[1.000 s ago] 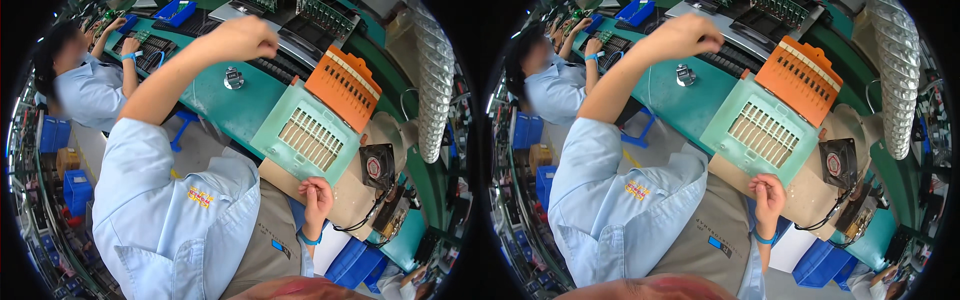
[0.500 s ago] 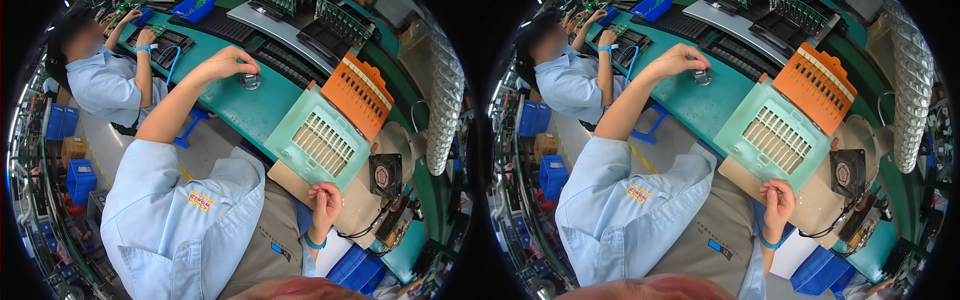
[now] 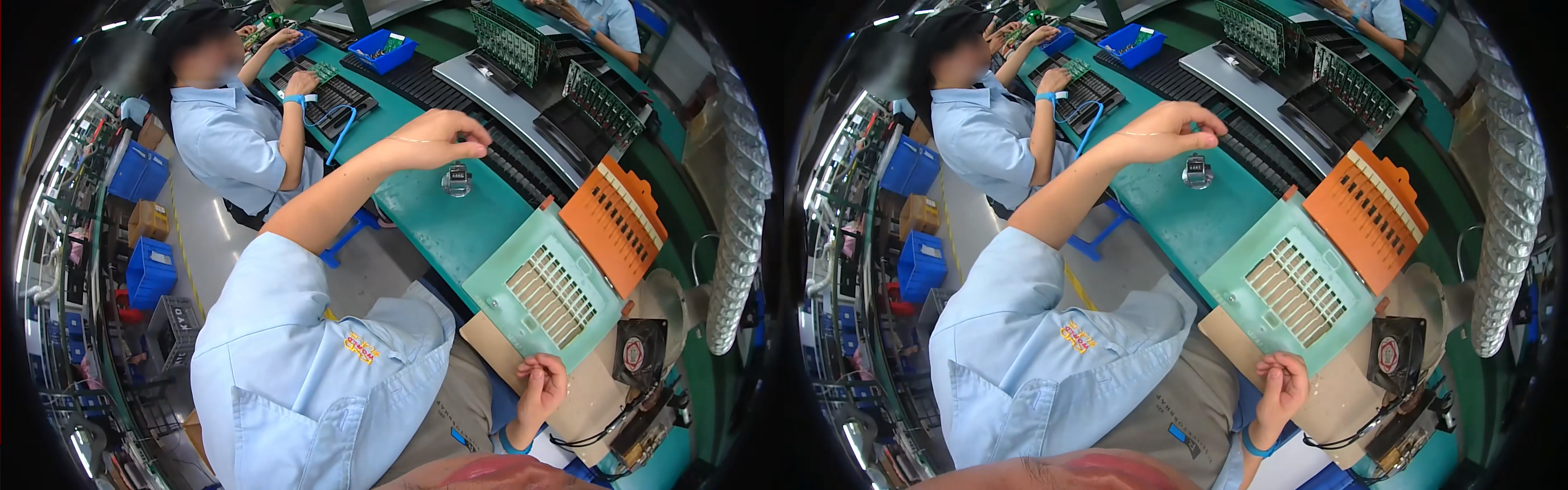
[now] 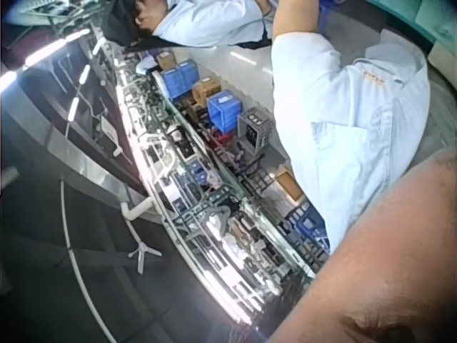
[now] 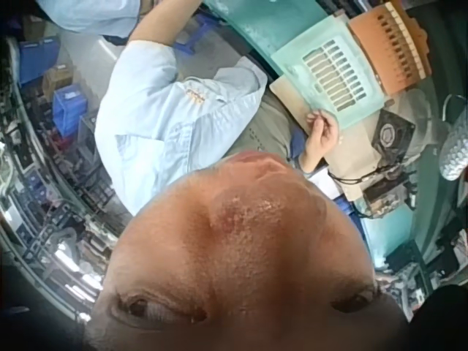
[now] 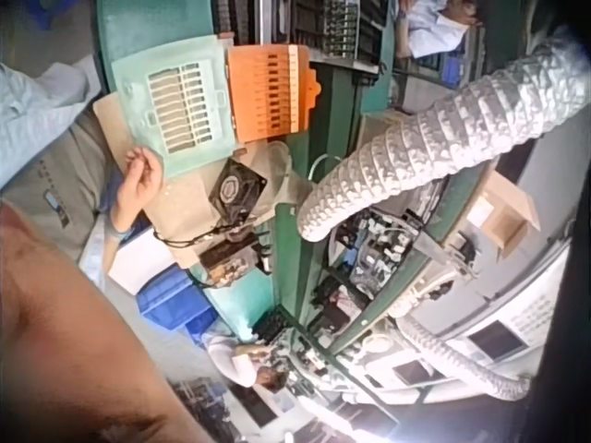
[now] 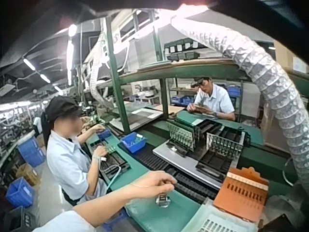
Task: Soldering components onto printed circuit boards and placing them into an assembly rack.
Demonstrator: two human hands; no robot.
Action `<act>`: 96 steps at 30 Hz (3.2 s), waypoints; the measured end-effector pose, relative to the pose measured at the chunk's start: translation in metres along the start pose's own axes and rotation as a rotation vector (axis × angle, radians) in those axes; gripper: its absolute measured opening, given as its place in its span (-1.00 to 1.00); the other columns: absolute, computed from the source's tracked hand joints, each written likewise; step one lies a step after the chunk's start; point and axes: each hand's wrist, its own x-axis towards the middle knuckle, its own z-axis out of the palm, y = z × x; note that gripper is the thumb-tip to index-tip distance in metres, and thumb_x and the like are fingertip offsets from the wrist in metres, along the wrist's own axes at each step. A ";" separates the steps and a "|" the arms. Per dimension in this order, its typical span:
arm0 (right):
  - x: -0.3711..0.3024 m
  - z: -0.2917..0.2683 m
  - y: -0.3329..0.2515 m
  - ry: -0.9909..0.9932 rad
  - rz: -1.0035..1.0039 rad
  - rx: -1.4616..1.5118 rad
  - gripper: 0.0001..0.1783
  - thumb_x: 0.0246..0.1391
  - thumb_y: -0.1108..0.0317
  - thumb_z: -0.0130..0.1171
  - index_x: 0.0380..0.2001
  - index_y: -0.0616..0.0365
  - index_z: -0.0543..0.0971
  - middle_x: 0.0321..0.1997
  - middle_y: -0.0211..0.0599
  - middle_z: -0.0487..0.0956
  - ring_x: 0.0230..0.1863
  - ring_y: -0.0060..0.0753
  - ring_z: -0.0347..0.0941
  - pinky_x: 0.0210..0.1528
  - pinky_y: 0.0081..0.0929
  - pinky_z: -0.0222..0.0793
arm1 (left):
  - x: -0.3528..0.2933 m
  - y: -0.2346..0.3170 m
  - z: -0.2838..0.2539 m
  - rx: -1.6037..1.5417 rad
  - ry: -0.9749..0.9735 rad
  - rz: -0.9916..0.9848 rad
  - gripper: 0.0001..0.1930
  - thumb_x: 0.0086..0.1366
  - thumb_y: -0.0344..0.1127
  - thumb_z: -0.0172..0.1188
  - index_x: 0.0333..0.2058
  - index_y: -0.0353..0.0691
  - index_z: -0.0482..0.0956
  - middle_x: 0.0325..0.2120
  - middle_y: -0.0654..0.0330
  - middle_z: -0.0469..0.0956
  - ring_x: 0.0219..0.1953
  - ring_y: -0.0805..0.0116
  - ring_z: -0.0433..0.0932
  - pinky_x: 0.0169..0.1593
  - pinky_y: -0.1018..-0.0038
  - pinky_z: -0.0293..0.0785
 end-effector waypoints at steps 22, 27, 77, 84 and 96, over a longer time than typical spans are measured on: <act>0.000 -0.001 -0.011 0.059 0.104 0.080 -0.80 0.25 0.65 0.06 -0.09 0.36 0.57 -0.13 -0.10 0.58 -0.27 -0.34 0.58 -0.21 -0.51 0.57 | 0.252 0.051 0.052 0.761 0.431 0.596 -0.85 0.29 -0.26 0.31 -0.20 0.04 0.80 -0.25 0.34 0.67 -0.22 0.19 0.66 -0.09 0.29 0.59; 0.002 0.001 -0.013 0.045 0.122 0.090 -0.81 0.25 0.65 0.05 -0.11 0.36 0.58 -0.14 -0.11 0.58 -0.28 -0.33 0.58 -0.21 -0.51 0.57 | 0.264 0.052 0.048 0.748 0.300 0.466 -0.86 0.29 -0.31 0.31 -0.22 0.02 0.80 -0.25 0.39 0.67 -0.27 0.26 0.65 -0.17 0.36 0.57; -0.046 0.017 -0.020 0.474 0.024 0.120 -0.63 0.50 0.17 -0.07 -0.13 0.27 0.58 -0.43 -0.26 0.57 -0.43 -0.46 0.46 -0.33 -0.57 0.38 | -0.111 0.059 0.123 0.054 0.475 1.102 -0.80 0.09 -0.45 0.46 -0.29 -0.01 0.83 -0.22 0.36 0.74 -0.53 0.55 0.41 -0.44 0.59 0.39; -0.010 0.003 -0.039 0.247 0.097 0.172 -0.68 0.49 0.20 -0.02 -0.17 0.24 0.58 -0.39 -0.31 0.57 -0.44 -0.56 0.43 -0.35 -0.61 0.35 | -0.102 0.064 0.141 -0.574 0.293 0.896 -0.84 0.11 -0.49 0.45 -0.34 -0.05 0.81 -0.28 0.31 0.76 -0.52 0.51 0.53 -0.43 0.59 0.43; 0.003 -0.002 -0.060 0.160 0.152 0.448 -0.75 0.41 0.28 0.07 -0.21 0.28 0.58 -0.40 -0.31 0.60 -0.52 -0.62 0.40 -0.47 -0.77 0.25 | -0.093 0.078 0.155 -0.844 0.091 0.874 -0.86 0.12 -0.54 0.46 -0.39 -0.10 0.80 -0.31 0.29 0.78 -0.44 0.45 0.66 -0.35 0.60 0.53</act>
